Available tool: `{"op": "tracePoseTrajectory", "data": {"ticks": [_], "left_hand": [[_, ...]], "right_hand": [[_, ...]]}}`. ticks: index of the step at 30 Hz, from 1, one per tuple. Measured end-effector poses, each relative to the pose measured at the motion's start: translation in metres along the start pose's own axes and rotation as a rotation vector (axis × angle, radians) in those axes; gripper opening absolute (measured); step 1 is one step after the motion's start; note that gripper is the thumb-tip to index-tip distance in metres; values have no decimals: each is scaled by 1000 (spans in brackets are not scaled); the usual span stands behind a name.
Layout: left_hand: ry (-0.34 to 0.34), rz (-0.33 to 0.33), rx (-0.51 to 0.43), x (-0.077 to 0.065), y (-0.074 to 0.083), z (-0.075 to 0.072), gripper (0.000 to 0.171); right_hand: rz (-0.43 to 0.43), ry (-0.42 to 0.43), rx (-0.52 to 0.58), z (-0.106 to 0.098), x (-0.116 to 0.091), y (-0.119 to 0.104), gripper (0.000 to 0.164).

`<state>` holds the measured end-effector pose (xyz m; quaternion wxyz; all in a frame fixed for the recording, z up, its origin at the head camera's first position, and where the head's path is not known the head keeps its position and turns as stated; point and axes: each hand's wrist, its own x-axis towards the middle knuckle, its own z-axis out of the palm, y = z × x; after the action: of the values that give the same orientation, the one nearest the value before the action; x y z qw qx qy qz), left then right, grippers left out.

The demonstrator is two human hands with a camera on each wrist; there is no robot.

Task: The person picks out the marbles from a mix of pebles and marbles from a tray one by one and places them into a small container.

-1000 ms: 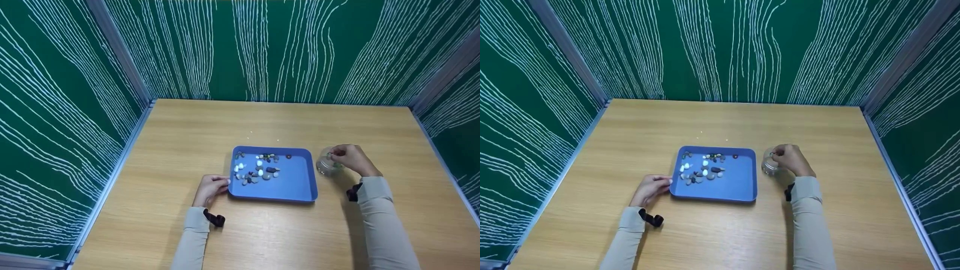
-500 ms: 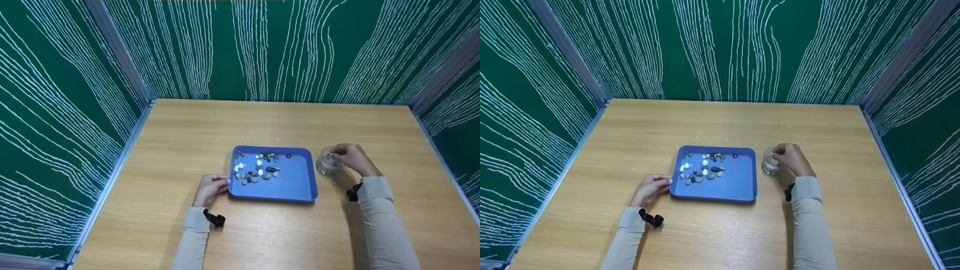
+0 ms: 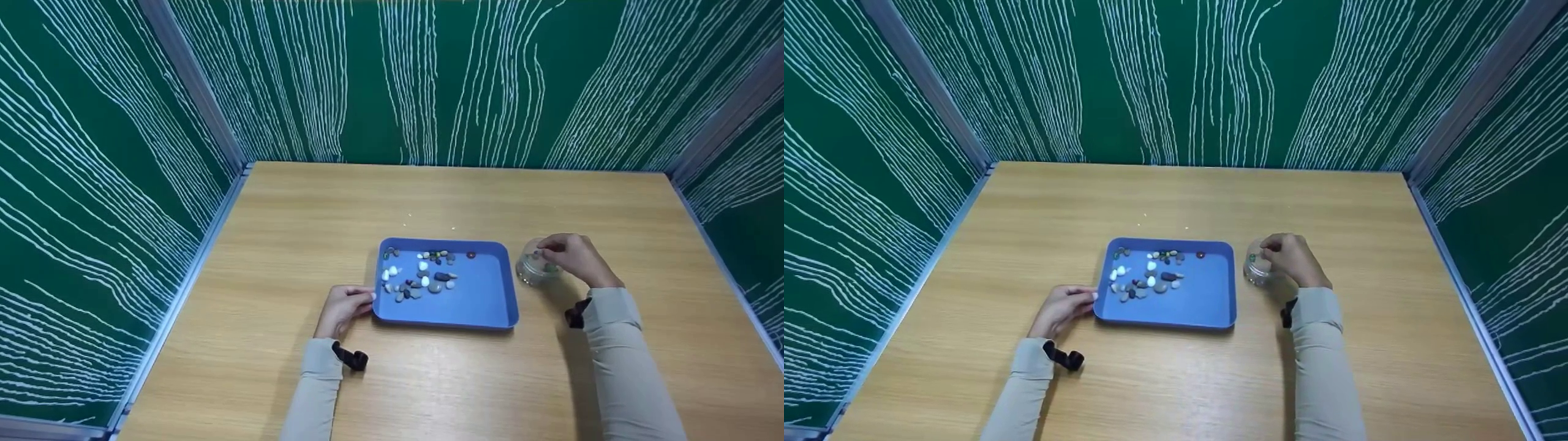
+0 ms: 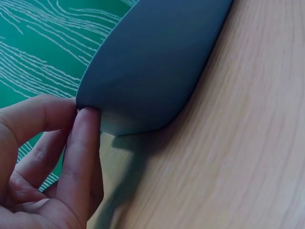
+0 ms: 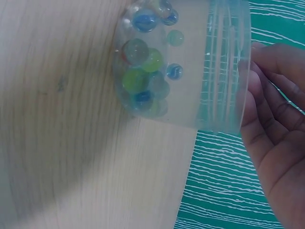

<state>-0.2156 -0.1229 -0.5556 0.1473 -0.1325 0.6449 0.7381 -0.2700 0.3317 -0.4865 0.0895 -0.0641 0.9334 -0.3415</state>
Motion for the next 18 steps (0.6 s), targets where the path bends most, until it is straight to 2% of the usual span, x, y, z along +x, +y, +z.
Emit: {"op": "tracePoseTrajectory", "data": {"ticks": [9,18], "left_hand": [[38,8,14,-3,0,3,28],[29,27,-6,-5,1,2,29]], "right_hand": [[4,17,10,-1,2,-7,26],[-1,33,-14,0,8,-18,26]]}}
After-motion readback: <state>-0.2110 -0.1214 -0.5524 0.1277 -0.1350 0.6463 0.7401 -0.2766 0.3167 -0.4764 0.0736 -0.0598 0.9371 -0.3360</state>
